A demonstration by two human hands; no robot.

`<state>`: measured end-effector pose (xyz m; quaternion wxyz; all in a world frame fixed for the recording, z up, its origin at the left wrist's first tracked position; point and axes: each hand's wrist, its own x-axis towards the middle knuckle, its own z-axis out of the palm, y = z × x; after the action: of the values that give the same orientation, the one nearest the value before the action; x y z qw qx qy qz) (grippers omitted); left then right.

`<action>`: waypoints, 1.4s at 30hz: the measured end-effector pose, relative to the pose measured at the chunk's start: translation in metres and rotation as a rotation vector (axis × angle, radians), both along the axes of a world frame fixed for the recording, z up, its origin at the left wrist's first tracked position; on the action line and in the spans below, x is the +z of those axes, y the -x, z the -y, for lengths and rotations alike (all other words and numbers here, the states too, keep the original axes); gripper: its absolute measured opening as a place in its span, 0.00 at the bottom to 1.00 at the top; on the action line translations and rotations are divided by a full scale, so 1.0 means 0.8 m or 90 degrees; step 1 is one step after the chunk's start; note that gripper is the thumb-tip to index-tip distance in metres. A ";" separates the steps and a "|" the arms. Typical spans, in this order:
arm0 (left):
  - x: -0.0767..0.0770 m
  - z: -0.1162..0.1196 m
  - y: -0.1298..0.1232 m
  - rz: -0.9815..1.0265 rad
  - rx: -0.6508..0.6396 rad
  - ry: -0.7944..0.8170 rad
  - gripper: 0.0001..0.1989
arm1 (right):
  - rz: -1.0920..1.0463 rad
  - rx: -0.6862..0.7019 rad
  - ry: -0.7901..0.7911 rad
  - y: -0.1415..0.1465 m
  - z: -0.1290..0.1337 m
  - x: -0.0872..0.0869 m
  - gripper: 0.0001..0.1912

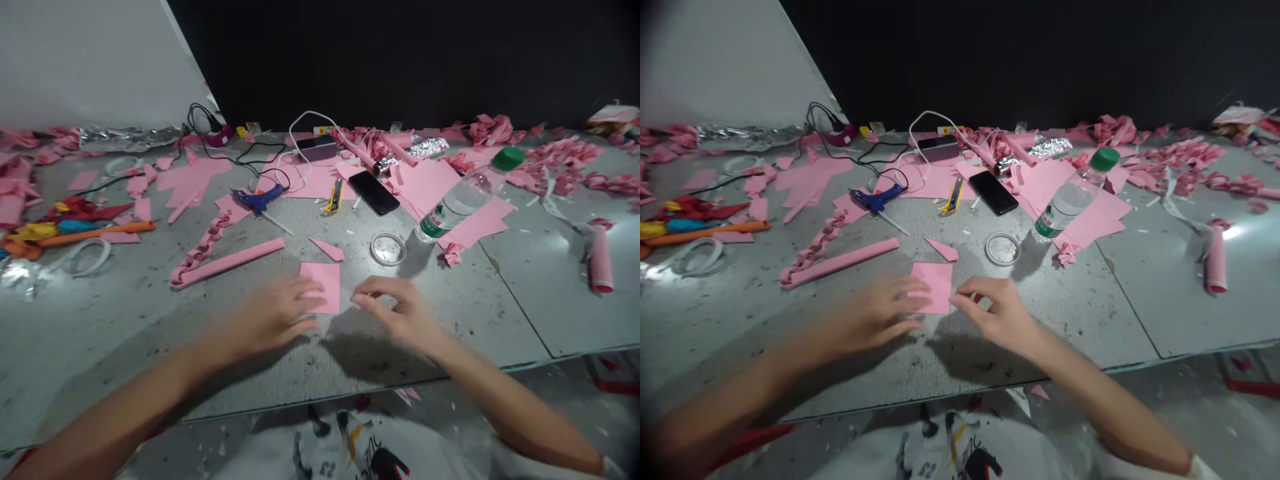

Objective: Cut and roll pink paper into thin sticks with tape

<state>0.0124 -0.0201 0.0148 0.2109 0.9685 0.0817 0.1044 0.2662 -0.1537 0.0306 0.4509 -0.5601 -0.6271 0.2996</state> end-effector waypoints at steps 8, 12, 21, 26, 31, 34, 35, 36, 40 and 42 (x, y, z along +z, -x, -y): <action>-0.022 -0.036 0.006 -0.067 0.055 0.003 0.18 | 0.185 0.124 -0.188 0.004 -0.031 -0.043 0.08; -0.011 -0.027 -0.002 -0.039 0.092 0.133 0.20 | 0.252 0.145 -0.361 -0.008 -0.031 -0.047 0.10; -0.018 -0.014 0.003 -0.027 0.081 0.190 0.13 | 0.291 0.157 -0.478 -0.023 -0.024 -0.047 0.07; -0.030 -0.011 -0.001 -0.035 0.050 -0.033 0.26 | 0.288 0.200 -0.386 -0.020 -0.027 -0.048 0.09; -0.038 -0.011 -0.005 -0.056 0.047 -0.037 0.22 | 0.273 0.223 -0.323 -0.019 -0.030 -0.043 0.11; -0.039 -0.010 -0.002 -0.022 0.085 0.029 0.19 | 0.257 0.237 -0.329 -0.019 -0.030 -0.040 0.09; -0.038 -0.009 -0.001 -0.007 0.107 0.068 0.19 | 0.255 0.242 -0.332 -0.019 -0.030 -0.040 0.09; -0.037 -0.009 0.000 0.008 0.135 0.113 0.19 | 0.259 0.247 -0.335 -0.018 -0.030 -0.040 0.09; -0.031 -0.009 0.005 0.098 0.311 0.274 0.19 | 0.326 0.269 -0.329 -0.016 -0.030 -0.044 0.12; -0.029 -0.011 0.004 0.145 0.391 0.324 0.17 | 0.361 0.282 -0.287 -0.015 -0.031 -0.047 0.17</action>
<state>0.0090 -0.0113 -0.0080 0.4100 0.7983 0.3663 0.2458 0.2783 -0.1292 -0.0074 0.2968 -0.3594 -0.8812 0.0786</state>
